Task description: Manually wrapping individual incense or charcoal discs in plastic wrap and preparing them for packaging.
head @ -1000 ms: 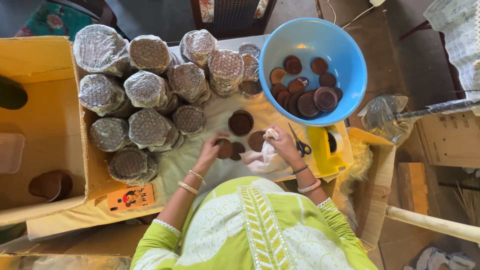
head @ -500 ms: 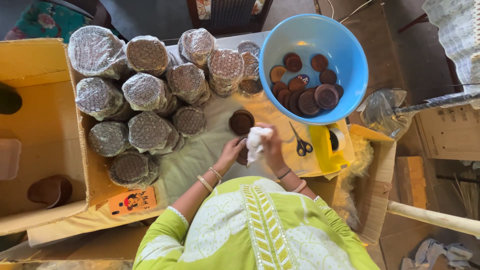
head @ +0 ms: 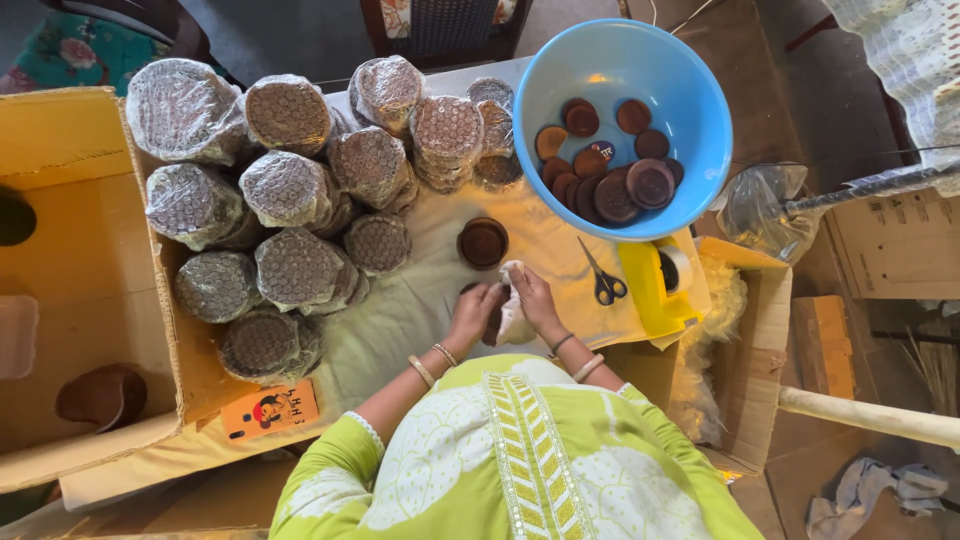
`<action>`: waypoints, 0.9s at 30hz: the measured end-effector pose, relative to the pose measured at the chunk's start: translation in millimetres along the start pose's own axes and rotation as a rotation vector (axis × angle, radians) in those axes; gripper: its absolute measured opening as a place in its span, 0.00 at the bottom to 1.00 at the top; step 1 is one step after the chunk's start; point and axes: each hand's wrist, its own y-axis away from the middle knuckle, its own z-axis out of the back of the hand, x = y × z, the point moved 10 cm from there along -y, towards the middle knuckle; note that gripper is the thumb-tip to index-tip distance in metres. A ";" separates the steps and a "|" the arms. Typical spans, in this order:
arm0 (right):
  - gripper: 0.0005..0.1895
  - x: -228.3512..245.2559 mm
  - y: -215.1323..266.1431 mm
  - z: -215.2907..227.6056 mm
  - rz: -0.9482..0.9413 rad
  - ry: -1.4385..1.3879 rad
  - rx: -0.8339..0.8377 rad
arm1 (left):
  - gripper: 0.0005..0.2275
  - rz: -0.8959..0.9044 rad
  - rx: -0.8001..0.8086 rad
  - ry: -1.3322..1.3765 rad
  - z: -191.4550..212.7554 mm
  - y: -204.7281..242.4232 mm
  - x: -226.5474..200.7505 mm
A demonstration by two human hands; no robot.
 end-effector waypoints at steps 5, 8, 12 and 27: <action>0.16 1.0 19.5 -1.6 -0.052 -0.137 0.163 | 0.18 0.072 -0.105 0.039 21.3 1.3 -20.5; 0.16 -5.7 -2.6 13.8 -0.035 -0.077 0.088 | 0.19 0.081 -0.130 0.106 21.6 0.9 -7.6; 0.15 12.2 -45.5 28.2 0.048 0.045 0.013 | 0.21 0.064 -0.201 0.138 38.7 4.8 17.9; 0.17 101.1 -88.7 -29.6 0.303 0.861 0.117 | 0.20 0.166 -0.292 0.217 76.9 45.2 67.3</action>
